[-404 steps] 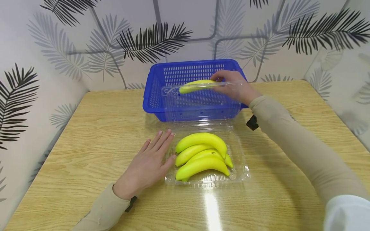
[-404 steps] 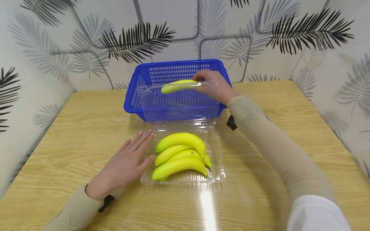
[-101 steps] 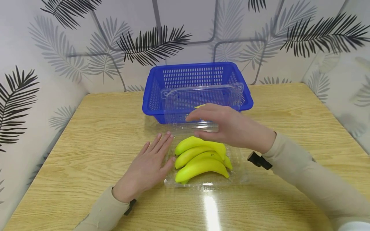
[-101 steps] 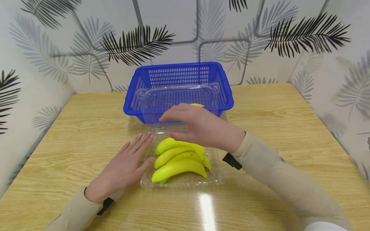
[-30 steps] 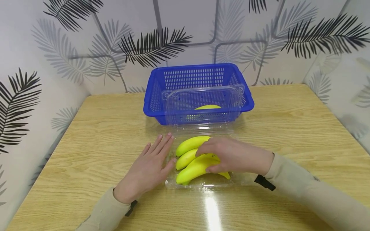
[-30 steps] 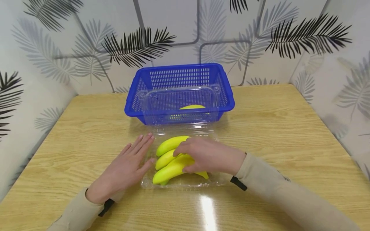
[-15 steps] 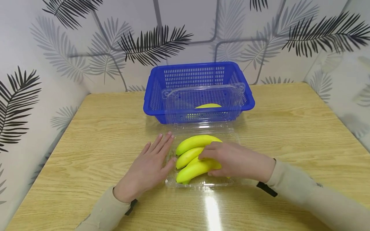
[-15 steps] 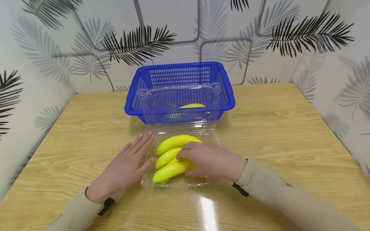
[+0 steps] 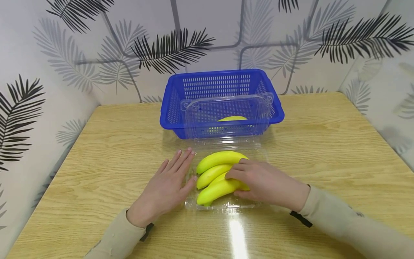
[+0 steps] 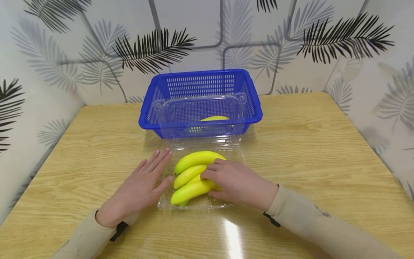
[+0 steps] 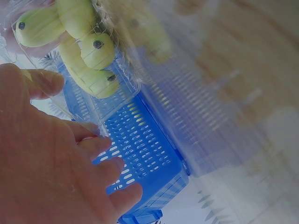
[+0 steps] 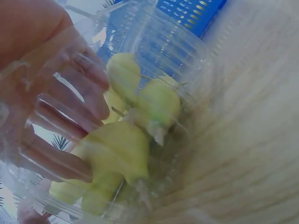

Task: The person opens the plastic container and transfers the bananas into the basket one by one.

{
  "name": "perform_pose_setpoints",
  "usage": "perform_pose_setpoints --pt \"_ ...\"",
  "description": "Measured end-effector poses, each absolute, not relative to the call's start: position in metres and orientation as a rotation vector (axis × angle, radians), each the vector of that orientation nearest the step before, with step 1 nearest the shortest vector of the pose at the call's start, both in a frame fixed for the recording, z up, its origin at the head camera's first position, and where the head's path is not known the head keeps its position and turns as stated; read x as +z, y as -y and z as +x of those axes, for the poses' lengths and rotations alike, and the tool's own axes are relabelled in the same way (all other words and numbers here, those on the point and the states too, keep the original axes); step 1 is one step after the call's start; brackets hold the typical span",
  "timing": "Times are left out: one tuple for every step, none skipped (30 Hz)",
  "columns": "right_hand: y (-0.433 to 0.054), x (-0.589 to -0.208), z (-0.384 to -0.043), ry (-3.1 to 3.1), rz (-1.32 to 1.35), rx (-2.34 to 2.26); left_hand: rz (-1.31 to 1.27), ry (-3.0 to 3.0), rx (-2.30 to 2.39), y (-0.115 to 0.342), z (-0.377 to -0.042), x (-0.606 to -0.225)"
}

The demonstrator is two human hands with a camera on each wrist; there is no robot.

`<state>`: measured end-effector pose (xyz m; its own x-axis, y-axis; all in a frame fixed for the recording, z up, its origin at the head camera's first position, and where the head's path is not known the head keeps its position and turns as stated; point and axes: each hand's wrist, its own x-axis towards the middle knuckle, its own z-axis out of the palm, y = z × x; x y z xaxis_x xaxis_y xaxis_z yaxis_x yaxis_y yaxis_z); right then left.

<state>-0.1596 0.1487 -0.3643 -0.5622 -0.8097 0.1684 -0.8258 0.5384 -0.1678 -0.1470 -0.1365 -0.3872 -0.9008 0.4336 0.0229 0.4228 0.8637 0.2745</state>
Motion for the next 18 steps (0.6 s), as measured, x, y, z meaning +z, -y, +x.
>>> perform_pose_setpoints --pt "-0.149 -0.365 -0.16 2.682 1.431 0.346 0.689 -2.996 0.427 0.137 -0.147 -0.387" --pt "-0.149 -0.366 -0.16 2.673 1.427 0.341 0.688 -2.996 0.425 0.137 -0.147 -0.387" --pt "-0.149 -0.367 -0.16 2.663 1.424 0.336 0.691 -3.0 0.424 0.137 -0.147 -0.388" --pt "-0.149 -0.368 -0.16 2.654 1.42 0.335 0.695 -3.002 0.425 0.137 -0.148 -0.388" --pt "-0.15 -0.369 -0.16 2.647 1.418 0.339 0.698 -3.003 0.426 0.137 -0.148 -0.388" --pt "-0.15 -0.37 -0.16 2.639 1.416 0.342 0.7 -3.005 0.428 0.137 -0.148 -0.388" --pt "-0.151 -0.371 -0.16 2.631 1.415 0.347 0.701 -3.006 0.429 0.137 -0.148 -0.388" --pt "-0.151 -0.372 -0.16 2.624 1.413 0.352 0.701 -3.005 0.429 0.136 -0.148 -0.388" --pt "-0.152 -0.373 -0.16 2.616 1.412 0.358 0.7 -3.004 0.431 0.137 -0.148 -0.388" --pt "-0.152 -0.374 -0.16 2.607 1.41 0.366 0.699 -3.003 0.434 0.137 -0.148 -0.388" --pt "-0.153 -0.375 -0.16 2.599 1.409 0.37 0.695 -3.001 0.436 0.136 -0.148 -0.388" --pt "-0.153 -0.376 -0.16 2.591 1.407 0.377 0.692 -3.001 0.435 0.136 -0.148 -0.388" --pt "-0.153 -0.377 -0.16 2.584 1.406 0.385 0.689 -3.001 0.436 0.137 -0.148 -0.388" --pt "-0.153 -0.377 -0.16 2.579 1.404 0.393 0.687 -3.0 0.435 0.136 -0.148 -0.388" --pt "-0.154 -0.378 -0.16 2.574 1.401 0.403 0.688 -3.001 0.436 0.136 -0.148 -0.388" --pt "-0.154 -0.378 -0.161 2.571 1.399 0.413 0.689 -3.002 0.437 0.136 -0.148 -0.388" --pt "-0.154 -0.379 -0.16 2.571 1.395 0.422 0.688 -3.003 0.435 0.136 -0.148 -0.388" --pt "-0.154 -0.378 -0.16 2.569 1.391 0.434 0.689 -3.004 0.431 0.136 -0.148 -0.388"
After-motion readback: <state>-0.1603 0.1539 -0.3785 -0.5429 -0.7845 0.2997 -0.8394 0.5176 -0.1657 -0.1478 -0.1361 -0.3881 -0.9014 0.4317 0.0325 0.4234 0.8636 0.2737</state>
